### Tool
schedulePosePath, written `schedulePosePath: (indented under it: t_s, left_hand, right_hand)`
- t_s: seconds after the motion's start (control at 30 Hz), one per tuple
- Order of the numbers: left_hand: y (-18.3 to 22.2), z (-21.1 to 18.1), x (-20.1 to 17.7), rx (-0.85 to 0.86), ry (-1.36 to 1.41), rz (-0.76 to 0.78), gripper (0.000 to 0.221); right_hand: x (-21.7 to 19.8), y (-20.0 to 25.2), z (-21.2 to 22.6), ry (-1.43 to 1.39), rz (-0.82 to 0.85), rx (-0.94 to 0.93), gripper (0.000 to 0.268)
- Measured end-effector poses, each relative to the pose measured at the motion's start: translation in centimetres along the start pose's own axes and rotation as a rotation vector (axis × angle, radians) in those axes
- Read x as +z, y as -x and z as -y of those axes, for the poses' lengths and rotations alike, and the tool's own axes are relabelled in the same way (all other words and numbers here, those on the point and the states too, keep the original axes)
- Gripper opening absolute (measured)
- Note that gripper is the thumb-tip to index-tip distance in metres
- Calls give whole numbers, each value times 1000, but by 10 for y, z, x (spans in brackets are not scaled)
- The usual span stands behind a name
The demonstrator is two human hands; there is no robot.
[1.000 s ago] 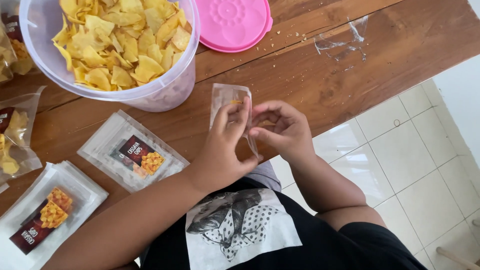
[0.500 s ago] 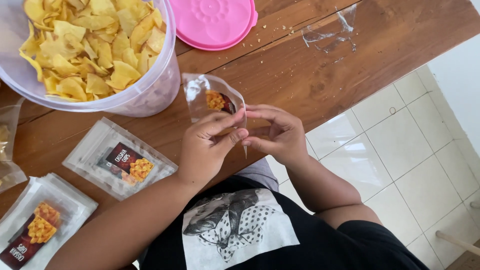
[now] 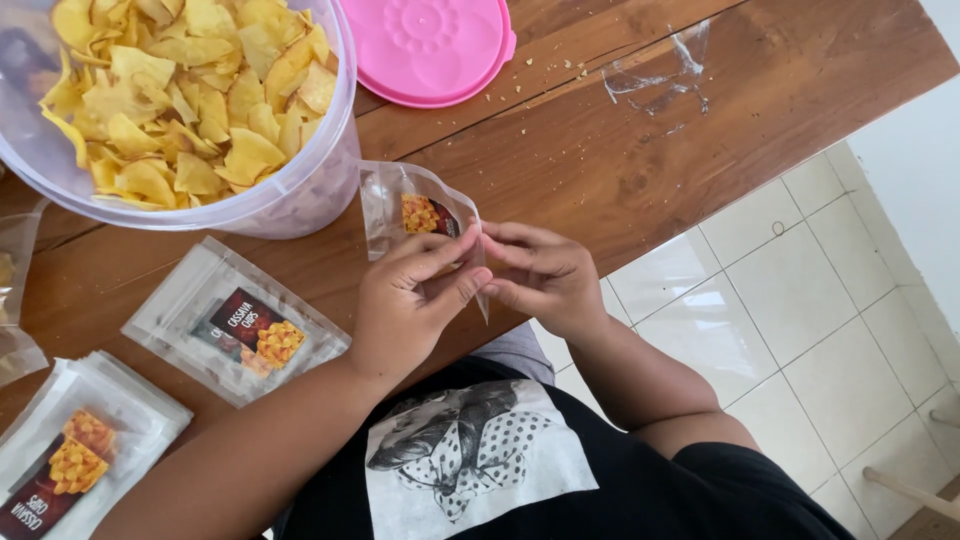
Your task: Packaging cassava chips into small plastic bags from a large plastic container.
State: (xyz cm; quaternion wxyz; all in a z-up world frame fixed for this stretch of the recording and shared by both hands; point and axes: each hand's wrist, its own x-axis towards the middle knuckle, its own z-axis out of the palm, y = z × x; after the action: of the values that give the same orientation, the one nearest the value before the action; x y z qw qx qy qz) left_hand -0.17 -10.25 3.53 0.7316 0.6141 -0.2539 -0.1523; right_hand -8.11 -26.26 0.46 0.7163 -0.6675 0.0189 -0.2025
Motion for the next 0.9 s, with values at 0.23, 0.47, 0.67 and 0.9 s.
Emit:
schedulePosePath:
  t_s: [0.23, 0.47, 0.67, 0.9]
  left_hand:
    - [-3, 1, -4, -88, 95, 31, 47]
    - [3, 1, 3, -125, 109, 30, 47]
    - [1, -16, 5, -49, -19, 82, 29]
    - [-12, -6, -6, 69, -384, 182, 53]
  right_hand:
    - [3, -8, 10, 96, 85, -92, 36]
    - [8, 1, 4, 217, -59, -3, 35]
    - [5, -2, -7, 263, -46, 37, 20]
    - [5, -9, 11, 455, 223, -154, 16]
